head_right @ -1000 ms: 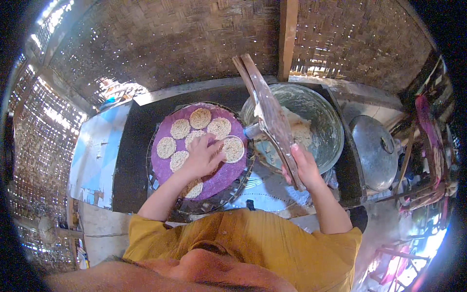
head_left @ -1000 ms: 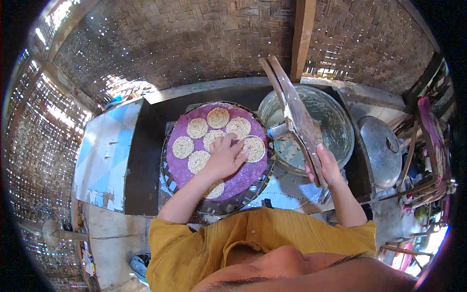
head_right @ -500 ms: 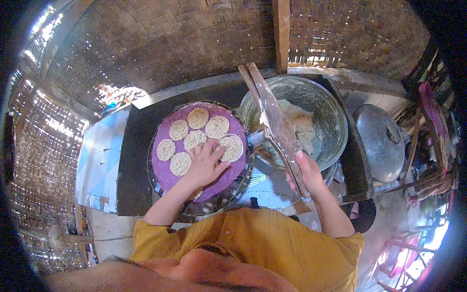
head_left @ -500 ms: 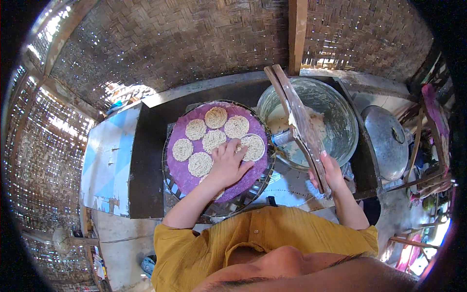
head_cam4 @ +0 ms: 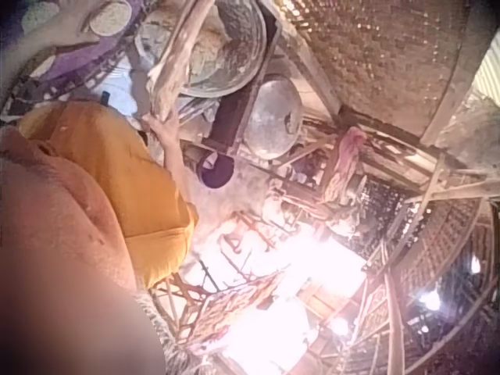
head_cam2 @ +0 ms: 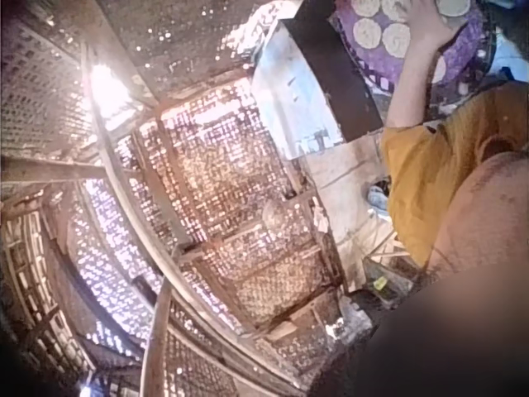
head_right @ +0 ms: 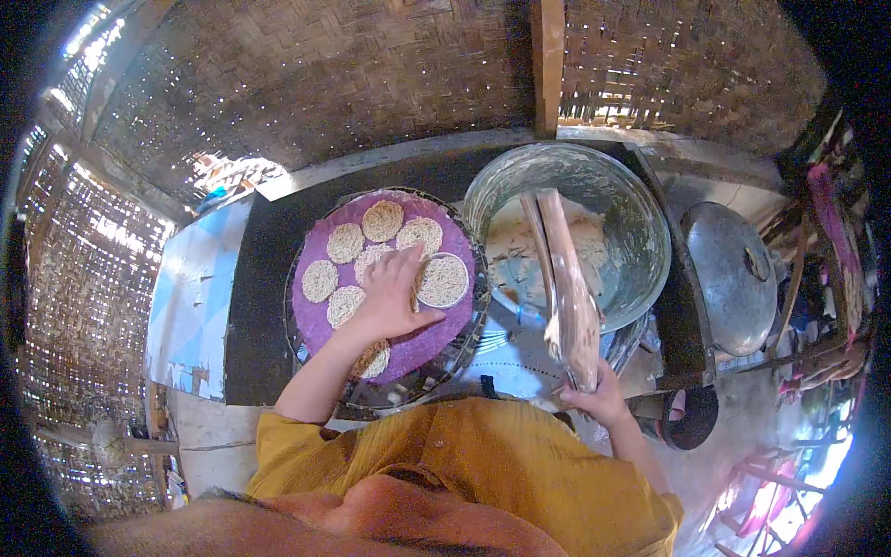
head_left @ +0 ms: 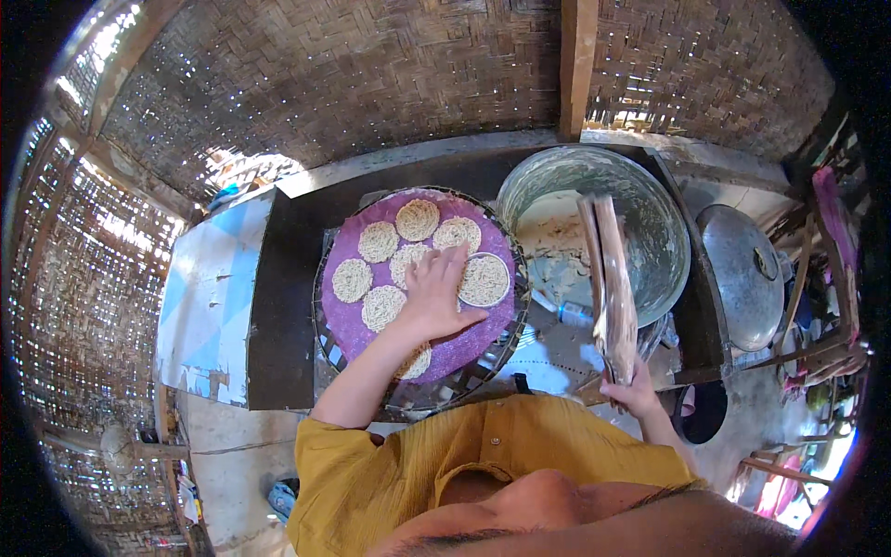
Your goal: The person shapes round rice crackers by placing a metal ring on a cloth-covered surface and filling it with dough using a spoon and a wooden mold.
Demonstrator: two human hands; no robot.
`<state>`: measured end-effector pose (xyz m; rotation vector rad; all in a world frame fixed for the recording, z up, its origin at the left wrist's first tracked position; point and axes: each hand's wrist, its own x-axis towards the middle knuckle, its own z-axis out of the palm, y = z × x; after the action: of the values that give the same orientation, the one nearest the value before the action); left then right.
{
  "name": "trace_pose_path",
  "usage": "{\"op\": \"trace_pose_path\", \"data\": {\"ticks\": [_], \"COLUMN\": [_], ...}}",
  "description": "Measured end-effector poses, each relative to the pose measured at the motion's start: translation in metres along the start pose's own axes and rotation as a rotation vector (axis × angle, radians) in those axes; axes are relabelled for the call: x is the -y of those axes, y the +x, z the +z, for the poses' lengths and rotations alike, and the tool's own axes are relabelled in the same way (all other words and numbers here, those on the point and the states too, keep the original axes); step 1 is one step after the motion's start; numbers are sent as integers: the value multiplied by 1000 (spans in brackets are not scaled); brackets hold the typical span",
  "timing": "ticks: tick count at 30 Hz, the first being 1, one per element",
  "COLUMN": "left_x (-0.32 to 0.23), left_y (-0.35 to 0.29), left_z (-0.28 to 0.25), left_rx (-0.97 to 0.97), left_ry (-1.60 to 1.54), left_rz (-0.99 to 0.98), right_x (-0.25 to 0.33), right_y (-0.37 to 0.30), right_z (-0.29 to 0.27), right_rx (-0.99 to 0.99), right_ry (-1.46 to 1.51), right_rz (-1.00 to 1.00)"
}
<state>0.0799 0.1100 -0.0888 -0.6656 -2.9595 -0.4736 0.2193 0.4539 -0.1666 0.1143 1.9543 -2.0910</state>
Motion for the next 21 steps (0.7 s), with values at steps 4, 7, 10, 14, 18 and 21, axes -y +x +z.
{"op": "trace_pose_path", "data": {"ticks": [4, 7, 10, 14, 18, 21], "left_x": [-5, -3, 2, 7, 4, 1], "left_y": [11, 23, 30, 34, 37, 38], "left_z": [0, -8, -7, -1, -5, -6], "left_rx": [133, 223, 282, 305, 350, 352], "left_ry": [9, 36, 70, 58, 23, 3], "left_rz": [86, 113, 118, 126, 111, 113], "right_x": [-19, -27, -25, -33, -28, -30], "right_y": [-22, -33, -39, -48, -59, -67], "right_z": [1, 4, 5, 4, 10, 10], "right_rx": [-68, -116, -88, -134, -196, -211], "right_ry": [63, 114, 165, 182, 216, 203], "right_rz": [17, 30, 18, -2, -65, -29]}}
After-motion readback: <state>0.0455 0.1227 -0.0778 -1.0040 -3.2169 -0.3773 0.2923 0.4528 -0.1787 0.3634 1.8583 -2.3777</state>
